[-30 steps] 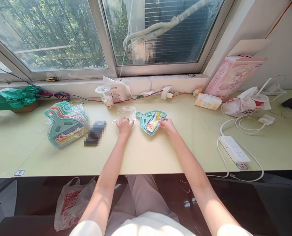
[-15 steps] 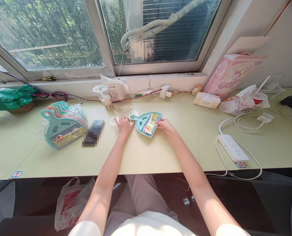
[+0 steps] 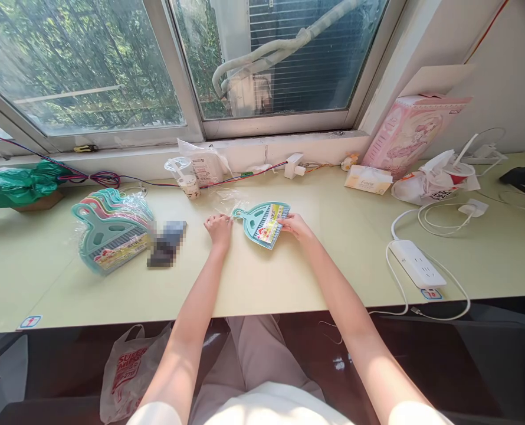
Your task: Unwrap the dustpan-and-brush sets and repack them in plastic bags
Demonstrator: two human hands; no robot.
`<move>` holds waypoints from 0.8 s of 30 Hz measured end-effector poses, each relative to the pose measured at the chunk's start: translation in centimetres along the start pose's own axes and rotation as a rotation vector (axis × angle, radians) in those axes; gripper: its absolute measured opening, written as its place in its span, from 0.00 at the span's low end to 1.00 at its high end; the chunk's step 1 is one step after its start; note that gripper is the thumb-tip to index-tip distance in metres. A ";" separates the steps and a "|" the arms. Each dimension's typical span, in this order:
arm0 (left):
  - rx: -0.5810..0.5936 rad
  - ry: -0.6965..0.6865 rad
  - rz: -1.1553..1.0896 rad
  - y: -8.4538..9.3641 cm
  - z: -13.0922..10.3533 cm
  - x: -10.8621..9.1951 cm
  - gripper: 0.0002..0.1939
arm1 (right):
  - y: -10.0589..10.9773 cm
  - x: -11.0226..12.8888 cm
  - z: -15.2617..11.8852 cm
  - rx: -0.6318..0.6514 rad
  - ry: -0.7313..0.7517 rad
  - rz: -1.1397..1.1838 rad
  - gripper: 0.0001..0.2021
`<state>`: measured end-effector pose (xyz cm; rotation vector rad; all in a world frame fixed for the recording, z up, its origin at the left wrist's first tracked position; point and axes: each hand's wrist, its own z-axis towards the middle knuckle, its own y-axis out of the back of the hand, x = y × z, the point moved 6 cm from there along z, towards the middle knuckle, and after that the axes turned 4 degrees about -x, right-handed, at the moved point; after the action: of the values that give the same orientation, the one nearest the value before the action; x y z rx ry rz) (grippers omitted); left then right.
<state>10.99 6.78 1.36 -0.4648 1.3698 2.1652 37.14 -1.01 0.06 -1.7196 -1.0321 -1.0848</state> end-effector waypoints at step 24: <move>-0.225 -0.287 -0.419 4.3 -2.2 -5.9 0.13 | -1.5 0.2 0.0 0.032 0.181 0.218 0.13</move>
<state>13.16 1.86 6.70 -0.4561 0.7966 1.9486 35.77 -0.53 0.56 -1.6322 -0.7276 -1.0558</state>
